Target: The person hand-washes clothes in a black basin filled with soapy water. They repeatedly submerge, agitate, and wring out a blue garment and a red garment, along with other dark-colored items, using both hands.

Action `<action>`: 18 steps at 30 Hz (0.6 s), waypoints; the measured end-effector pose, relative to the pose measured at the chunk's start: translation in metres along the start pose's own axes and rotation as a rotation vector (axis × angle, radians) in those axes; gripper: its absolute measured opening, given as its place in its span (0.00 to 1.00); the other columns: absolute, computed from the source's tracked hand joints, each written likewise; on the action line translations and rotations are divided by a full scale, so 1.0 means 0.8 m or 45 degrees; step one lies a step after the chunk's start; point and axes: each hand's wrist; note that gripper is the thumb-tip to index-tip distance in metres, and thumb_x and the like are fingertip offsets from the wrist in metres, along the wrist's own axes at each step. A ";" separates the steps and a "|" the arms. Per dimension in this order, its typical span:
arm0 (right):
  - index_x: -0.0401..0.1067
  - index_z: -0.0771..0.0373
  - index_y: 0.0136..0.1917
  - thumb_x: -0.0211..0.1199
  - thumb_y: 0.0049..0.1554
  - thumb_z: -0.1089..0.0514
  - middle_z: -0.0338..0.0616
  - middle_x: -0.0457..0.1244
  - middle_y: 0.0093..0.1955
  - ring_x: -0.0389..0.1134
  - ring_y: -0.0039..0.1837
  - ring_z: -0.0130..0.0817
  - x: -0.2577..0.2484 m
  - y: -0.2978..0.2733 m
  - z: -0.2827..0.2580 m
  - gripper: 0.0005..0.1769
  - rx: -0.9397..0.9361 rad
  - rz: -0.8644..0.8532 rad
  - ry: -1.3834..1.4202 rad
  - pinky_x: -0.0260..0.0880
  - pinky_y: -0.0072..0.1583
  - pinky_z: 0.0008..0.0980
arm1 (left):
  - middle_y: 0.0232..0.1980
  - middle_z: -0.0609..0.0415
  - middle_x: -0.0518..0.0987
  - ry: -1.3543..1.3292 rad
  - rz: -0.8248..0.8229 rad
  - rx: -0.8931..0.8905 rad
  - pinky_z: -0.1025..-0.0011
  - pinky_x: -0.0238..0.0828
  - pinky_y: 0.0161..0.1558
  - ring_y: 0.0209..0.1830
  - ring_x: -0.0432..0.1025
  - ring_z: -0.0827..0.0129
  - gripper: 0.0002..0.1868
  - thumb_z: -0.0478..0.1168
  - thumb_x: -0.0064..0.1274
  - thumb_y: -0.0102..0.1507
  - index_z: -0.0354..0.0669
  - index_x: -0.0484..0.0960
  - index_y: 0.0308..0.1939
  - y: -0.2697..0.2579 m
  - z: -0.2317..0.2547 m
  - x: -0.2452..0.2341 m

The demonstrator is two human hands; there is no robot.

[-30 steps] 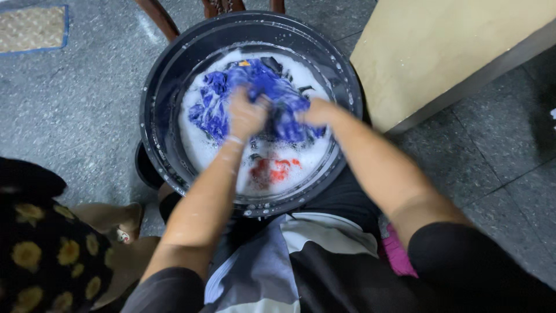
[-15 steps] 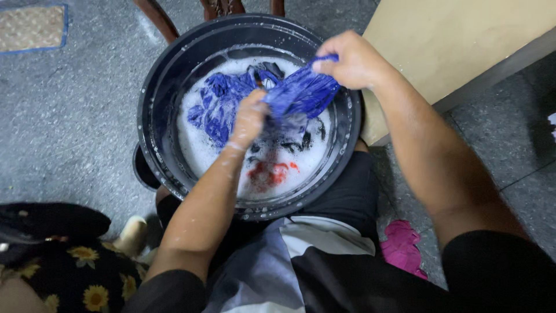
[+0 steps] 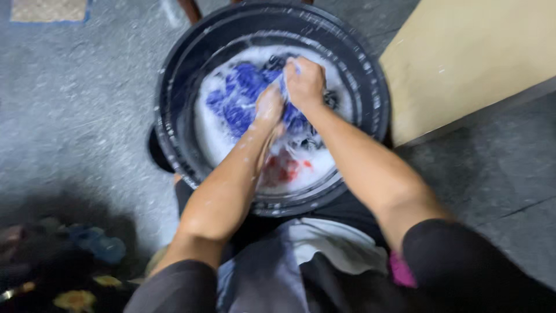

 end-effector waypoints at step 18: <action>0.68 0.58 0.41 0.60 0.69 0.45 0.35 0.59 0.33 0.57 0.33 0.27 -0.033 0.062 0.078 0.19 0.935 0.043 1.081 0.52 0.32 0.32 | 0.44 0.42 0.81 0.515 0.265 0.413 0.58 0.73 0.51 0.46 0.75 0.51 0.19 0.49 0.60 0.59 0.39 0.84 0.45 -0.079 0.119 -0.001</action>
Point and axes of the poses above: each hand's wrist, its own y-axis towards the middle knuckle, its own x-axis out of the palm, z = x × y
